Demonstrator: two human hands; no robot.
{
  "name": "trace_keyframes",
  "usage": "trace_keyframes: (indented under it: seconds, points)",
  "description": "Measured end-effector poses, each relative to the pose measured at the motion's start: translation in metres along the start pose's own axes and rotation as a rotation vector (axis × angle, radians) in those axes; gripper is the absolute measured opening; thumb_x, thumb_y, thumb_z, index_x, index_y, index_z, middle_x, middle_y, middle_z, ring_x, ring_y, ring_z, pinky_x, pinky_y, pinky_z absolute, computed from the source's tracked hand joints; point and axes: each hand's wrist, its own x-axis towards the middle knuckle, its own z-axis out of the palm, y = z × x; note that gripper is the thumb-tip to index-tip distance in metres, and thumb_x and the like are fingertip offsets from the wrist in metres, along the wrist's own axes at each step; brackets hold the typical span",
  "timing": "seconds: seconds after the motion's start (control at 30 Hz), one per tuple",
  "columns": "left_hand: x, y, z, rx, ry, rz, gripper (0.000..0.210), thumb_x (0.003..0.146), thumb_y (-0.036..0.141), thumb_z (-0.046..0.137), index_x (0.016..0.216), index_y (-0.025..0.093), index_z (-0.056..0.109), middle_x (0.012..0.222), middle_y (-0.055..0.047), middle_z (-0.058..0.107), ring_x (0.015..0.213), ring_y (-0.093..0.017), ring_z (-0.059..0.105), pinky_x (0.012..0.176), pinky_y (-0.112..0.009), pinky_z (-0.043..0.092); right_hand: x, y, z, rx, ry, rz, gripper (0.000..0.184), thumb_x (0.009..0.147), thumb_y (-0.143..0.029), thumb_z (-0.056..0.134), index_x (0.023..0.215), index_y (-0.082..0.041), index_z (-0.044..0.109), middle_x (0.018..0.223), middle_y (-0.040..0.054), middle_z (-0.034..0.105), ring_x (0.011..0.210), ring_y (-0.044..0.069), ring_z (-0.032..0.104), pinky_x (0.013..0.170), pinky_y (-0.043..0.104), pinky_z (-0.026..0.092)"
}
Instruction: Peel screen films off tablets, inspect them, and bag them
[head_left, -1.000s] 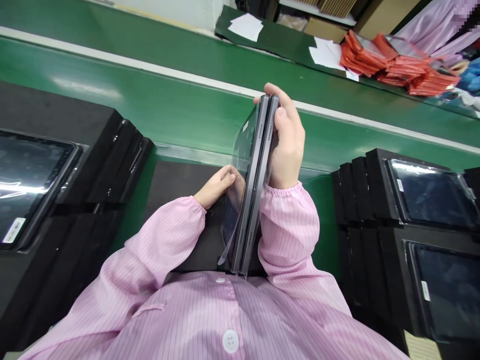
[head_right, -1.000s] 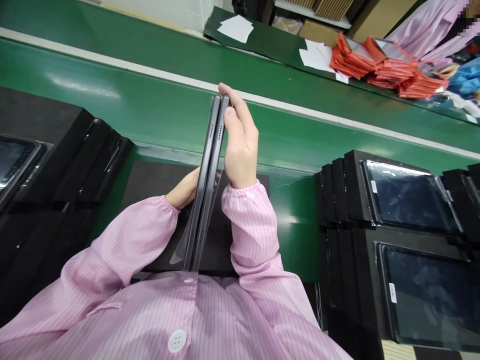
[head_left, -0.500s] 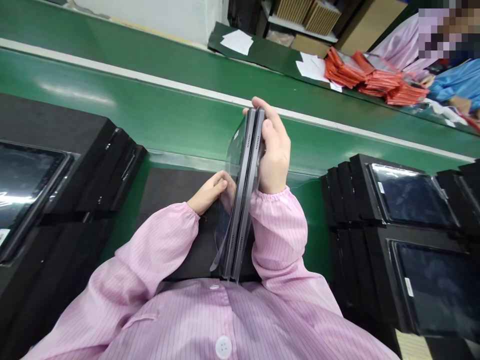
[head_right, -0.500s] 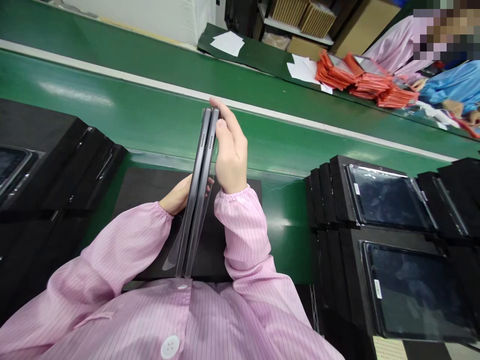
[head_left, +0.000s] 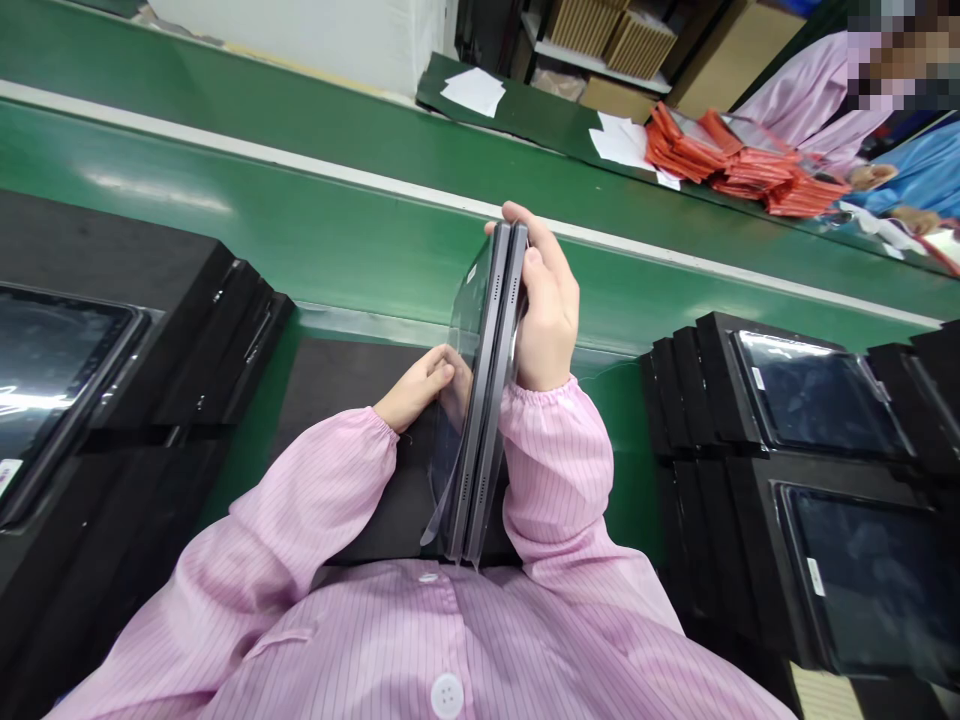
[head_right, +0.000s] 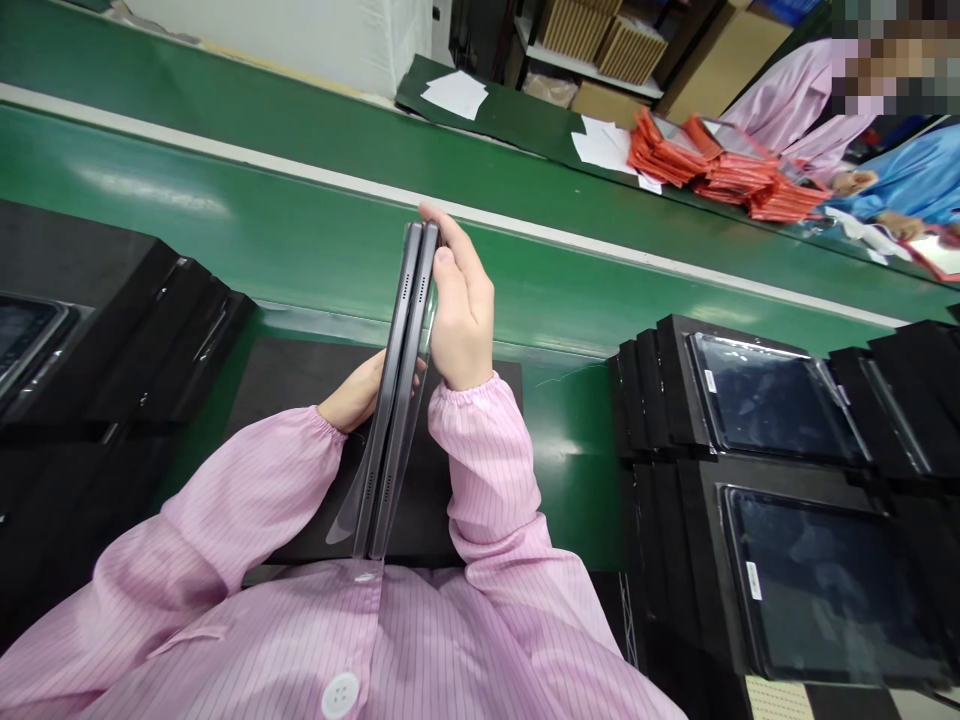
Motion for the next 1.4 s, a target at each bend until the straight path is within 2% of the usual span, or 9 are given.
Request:
trace_keyframes:
  seconds: [0.13,0.3,0.4,0.67,0.83,1.0,1.2,1.4]
  points:
    - [-0.001,0.002,0.001,0.012,-0.007,0.004,0.075,0.07,0.076,0.074,0.108,0.013,0.061,0.105,-0.01,0.063,0.088,-0.02,0.057,0.083,-0.033,0.046,-0.001,-0.001,-0.001,-0.012,-0.002,-0.001,0.046,0.102,-0.058,0.035,0.128,-0.03,0.062,0.133,0.0049,0.066,0.134,0.026,0.056,0.111,0.048,0.051]
    - [-0.004,0.006,0.004,0.019,-0.009,-0.005,0.084,0.065,0.079,0.075,0.112,0.012,0.059,0.118,-0.015,0.064,0.106,-0.028,0.06,0.09,-0.036,0.047,0.0,-0.005,-0.003,0.02,-0.026,-0.031,0.045,0.102,-0.057,0.036,0.125,-0.03,0.063,0.13,0.0046,0.066,0.129,0.027,0.06,0.11,0.049,0.051]
    - [-0.005,0.008,0.005,0.018,-0.006,-0.006,0.085,0.064,0.078,0.076,0.113,0.012,0.058,0.123,-0.018,0.063,0.117,-0.031,0.058,0.094,-0.038,0.047,-0.001,-0.006,-0.004,0.029,-0.034,-0.055,0.044,0.103,-0.055,0.034,0.124,-0.029,0.062,0.129,0.0044,0.066,0.127,0.026,0.061,0.109,0.048,0.051]
    - [-0.006,0.01,0.006,0.003,-0.023,0.008,0.087,0.061,0.078,0.078,0.114,0.012,0.06,0.128,-0.02,0.062,0.129,-0.036,0.053,0.098,-0.04,0.047,-0.003,-0.01,-0.004,0.027,-0.029,-0.082,0.041,0.102,-0.054,0.037,0.123,-0.029,0.062,0.125,0.004,0.066,0.123,0.026,0.062,0.107,0.048,0.051]
    - [-0.006,0.01,0.006,0.035,-0.021,0.044,0.083,0.063,0.079,0.077,0.111,0.013,0.061,0.119,-0.017,0.066,0.118,-0.034,0.059,0.095,-0.041,0.048,-0.003,-0.016,-0.004,0.043,-0.011,-0.046,0.041,0.102,-0.053,0.036,0.118,-0.027,0.064,0.121,0.0043,0.067,0.119,0.025,0.063,0.106,0.046,0.052]
    - [-0.006,0.009,0.005,0.021,-0.035,0.054,0.081,0.062,0.077,0.079,0.109,0.013,0.061,0.121,-0.017,0.065,0.116,-0.032,0.059,0.095,-0.038,0.048,-0.005,-0.018,-0.003,0.053,-0.02,-0.07,0.039,0.102,-0.05,0.036,0.12,-0.027,0.063,0.12,0.0045,0.067,0.117,0.025,0.064,0.104,0.046,0.052]
    - [-0.006,0.008,0.006,0.009,-0.001,-0.014,0.059,0.073,0.058,0.081,0.107,0.014,0.062,0.114,-0.015,0.066,0.112,-0.031,0.061,0.094,-0.038,0.049,-0.006,-0.024,-0.004,-0.047,-0.024,-0.06,0.036,0.1,-0.046,0.041,0.125,-0.028,0.061,0.12,0.0052,0.067,0.118,0.028,0.064,0.102,0.049,0.054]
    - [-0.005,0.0,0.002,-0.014,0.005,0.035,0.068,0.072,0.05,0.084,0.123,0.015,0.056,0.121,-0.015,0.064,0.111,-0.029,0.061,0.098,-0.041,0.047,-0.009,-0.03,-0.006,-0.08,-0.047,-0.064,0.04,0.099,-0.049,0.041,0.127,-0.028,0.061,0.122,0.0053,0.069,0.115,0.027,0.067,0.095,0.044,0.059]
